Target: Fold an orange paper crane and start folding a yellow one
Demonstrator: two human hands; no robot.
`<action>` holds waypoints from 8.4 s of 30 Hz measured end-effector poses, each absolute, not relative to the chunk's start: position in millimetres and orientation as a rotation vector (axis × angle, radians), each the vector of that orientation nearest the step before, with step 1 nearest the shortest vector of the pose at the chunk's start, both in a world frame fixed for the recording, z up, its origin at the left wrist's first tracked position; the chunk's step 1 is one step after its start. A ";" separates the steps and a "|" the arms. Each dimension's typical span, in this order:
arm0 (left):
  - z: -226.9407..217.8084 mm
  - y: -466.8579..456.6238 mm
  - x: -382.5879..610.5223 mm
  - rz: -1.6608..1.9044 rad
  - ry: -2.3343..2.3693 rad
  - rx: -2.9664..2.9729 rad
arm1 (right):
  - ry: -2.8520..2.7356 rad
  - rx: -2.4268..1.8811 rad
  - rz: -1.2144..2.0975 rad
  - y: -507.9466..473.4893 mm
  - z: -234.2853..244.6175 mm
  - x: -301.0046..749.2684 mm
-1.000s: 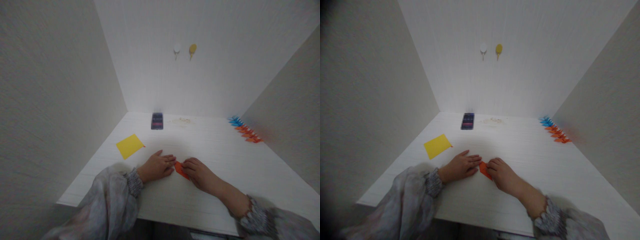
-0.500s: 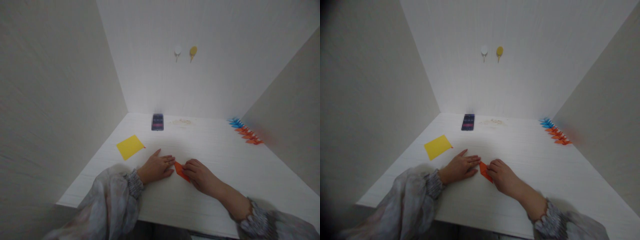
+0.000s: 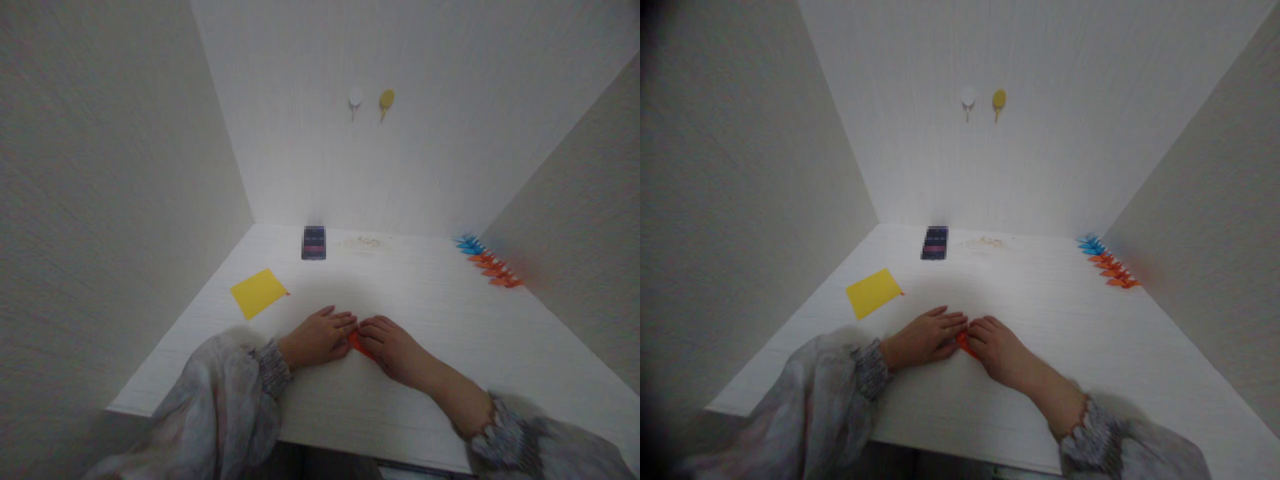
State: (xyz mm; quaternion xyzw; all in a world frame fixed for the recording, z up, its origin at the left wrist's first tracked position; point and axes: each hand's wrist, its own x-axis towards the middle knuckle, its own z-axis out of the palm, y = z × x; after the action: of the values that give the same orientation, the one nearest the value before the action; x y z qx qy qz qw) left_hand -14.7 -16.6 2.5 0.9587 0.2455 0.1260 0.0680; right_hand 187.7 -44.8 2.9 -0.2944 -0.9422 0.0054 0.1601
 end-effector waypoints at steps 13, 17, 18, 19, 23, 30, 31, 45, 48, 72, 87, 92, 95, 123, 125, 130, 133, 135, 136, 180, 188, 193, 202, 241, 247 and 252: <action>6.0 -17.3 -19.2 0.376 0.794 2.845 | -2.671 -0.846 0.020 -44.5 0.3 187.5; 4.7 -16.5 -19.3 0.382 0.812 2.848 | -2.644 -0.843 0.047 -44.1 -3.2 187.8; 4.4 -16.3 -19.8 0.386 0.825 2.849 | -2.641 -0.844 0.054 -44.0 -3.8 187.9; 4.1 -16.1 -20.5 0.391 0.841 2.851 | -2.638 -0.844 0.061 -44.0 -3.9 188.0; 3.5 -15.2 -23.3 0.408 0.868 2.866 | -2.630 -0.853 0.117 -44.2 1.1 188.8; 3.2 -12.5 -17.2 0.473 0.849 2.883 | -2.580 -0.873 0.263 -41.5 11.8 191.6; 3.4 -12.3 -15.9 0.485 0.851 2.883 | -2.574 -0.876 0.271 -40.7 11.3 192.2; 11.7 -22.7 -6.2 0.540 0.777 2.694 | -2.402 -1.167 0.022 -27.3 1.8 197.3; 15.0 -24.5 -7.4 0.545 0.709 2.709 | -2.387 -1.251 -0.034 -27.4 3.2 186.5; 9.4 -9.9 -7.1 0.644 1.116 2.391 | -2.182 -1.311 0.403 -18.8 -6.8 168.1; 10.7 -8.5 -6.8 0.574 1.126 2.386 | -2.377 -1.157 0.301 -25.4 5.4 177.6; 10.4 -9.5 -7.6 0.514 1.129 2.480 | -2.469 -1.094 0.196 -26.7 9.0 177.1; 11.9 -11.5 -7.8 0.510 1.124 2.527 | -2.531 -1.071 0.104 -27.9 10.4 176.4; 15.4 -10.0 -23.0 0.465 0.622 2.823 | -2.560 -0.884 0.091 -31.0 3.7 179.1; 15.3 -10.6 -23.5 0.438 0.617 2.866 | -2.553 -0.881 0.064 -31.2 3.7 178.5; 14.3 -12.0 -23.3 0.378 0.640 2.957 | -2.588 -0.830 0.000 -30.7 0.9 179.6; 13.5 -12.6 -23.4 0.365 0.647 2.974 | -2.604 -0.845 0.004 -29.9 -2.5 181.5; 13.3 -13.5 -24.1 0.357 0.654 2.975 | -2.617 -0.858 0.024 -30.0 -4.3 182.2; 13.2 -14.2 -24.5 0.352 0.662 2.975 | -2.620 -0.869 0.037 -30.3 -4.8 182.3; 11.9 -19.3 -27.7 0.445 0.714 2.863 | -2.495 -0.845 0.413 -35.4 5.9 186.8; 12.1 -15.8 -35.7 0.393 0.671 2.794 | -2.477 -0.806 0.464 -33.4 2.3 192.4; 13.4 -17.9 -31.1 0.405 0.687 2.839 | -2.461 -0.824 0.389 -33.7 -1.2 193.0; 12.9 -18.1 -29.6 0.467 0.689 2.779 | -2.514 -0.772 0.292 -32.8 0.1 190.3; -11.3 10.7 3.3 1.136 1.218 1.601 | -1.945 -0.973 0.482 1.8 -5.7 158.3; -9.1 14.1 2.2 0.964 1.014 1.433 | -1.886 -0.964 0.558 2.1 -7.5 159.1; -11.1 13.1 2.6 0.980 0.929 1.244 | -1.739 -1.004 0.848 2.0 -12.8 159.4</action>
State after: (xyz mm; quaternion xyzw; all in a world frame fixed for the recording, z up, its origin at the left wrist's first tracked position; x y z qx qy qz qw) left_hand 2.6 13.1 -11.1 0.5383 0.4020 0.4241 0.6073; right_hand 159.4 2.0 -12.8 -0.4082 -0.7074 0.3451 0.4624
